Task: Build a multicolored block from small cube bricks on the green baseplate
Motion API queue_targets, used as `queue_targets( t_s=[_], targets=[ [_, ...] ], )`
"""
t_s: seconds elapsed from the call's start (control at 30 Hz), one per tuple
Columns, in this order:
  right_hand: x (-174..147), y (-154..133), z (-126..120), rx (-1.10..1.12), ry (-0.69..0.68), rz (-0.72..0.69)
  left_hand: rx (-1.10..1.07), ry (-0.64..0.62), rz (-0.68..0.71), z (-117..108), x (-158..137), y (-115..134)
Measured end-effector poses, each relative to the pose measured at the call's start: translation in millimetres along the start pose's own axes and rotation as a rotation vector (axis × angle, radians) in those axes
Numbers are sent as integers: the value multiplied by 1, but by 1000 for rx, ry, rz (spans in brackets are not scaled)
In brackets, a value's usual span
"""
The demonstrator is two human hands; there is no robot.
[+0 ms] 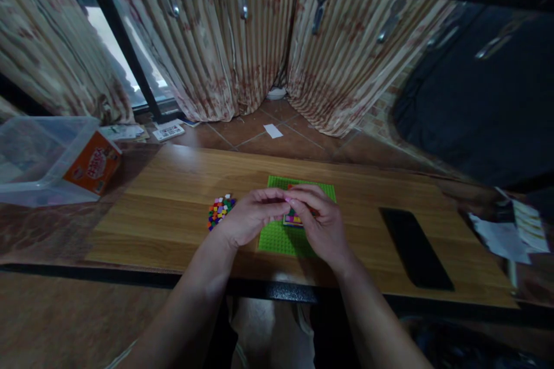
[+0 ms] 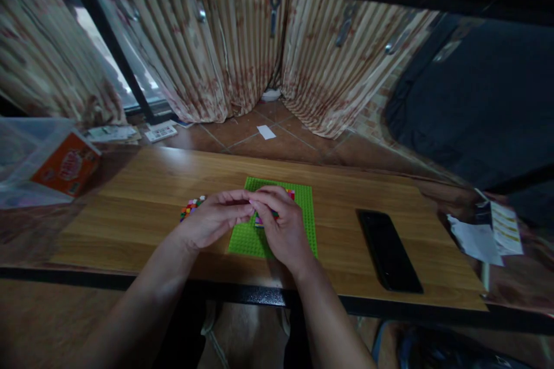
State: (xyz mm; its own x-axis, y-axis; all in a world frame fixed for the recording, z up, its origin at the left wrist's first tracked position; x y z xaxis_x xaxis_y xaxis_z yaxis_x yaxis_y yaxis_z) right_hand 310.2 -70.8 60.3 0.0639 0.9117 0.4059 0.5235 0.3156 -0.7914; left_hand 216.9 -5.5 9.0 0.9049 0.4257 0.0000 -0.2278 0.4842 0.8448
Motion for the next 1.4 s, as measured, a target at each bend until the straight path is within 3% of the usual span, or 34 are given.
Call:
queue_targets(
  t_s=[0.27, 0.4, 0.47, 0.63, 0.8, 1.4],
  targets=[
    [-5, 5, -10, 72, 84, 80, -172, 23, -47, 8, 2, -9],
    [-16, 27, -39, 125, 279, 210, -168, 132, -23, -6, -1, -2],
    [-21, 39, -51, 95, 312, 261, -164, 216, 16, -19, -4, 4],
    [-21, 49, -53, -87, 167, 263, -153, 371, 52, -41, -10, 8],
    [-19, 46, -41, -205, 56, 236, -137, 390, 55, -42, -8, 5],
    [-19, 45, -36, -374, 44, 216, -113, 408, 61, -42, -9, 8]
  ],
)
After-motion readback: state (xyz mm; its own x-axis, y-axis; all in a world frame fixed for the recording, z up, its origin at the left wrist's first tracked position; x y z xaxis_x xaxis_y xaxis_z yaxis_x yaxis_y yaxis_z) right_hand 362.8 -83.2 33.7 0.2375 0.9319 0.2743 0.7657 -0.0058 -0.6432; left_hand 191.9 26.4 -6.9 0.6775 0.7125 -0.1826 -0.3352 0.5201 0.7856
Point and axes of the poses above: each hand's wrist, its own x-axis towards the middle knuckle, its own z-axis out of the palm, y = z × x, the point moved 8 cm from there along x, towards the middle knuckle, and after that the axes turned 12 degrees about -y, right-handed, at the moved point
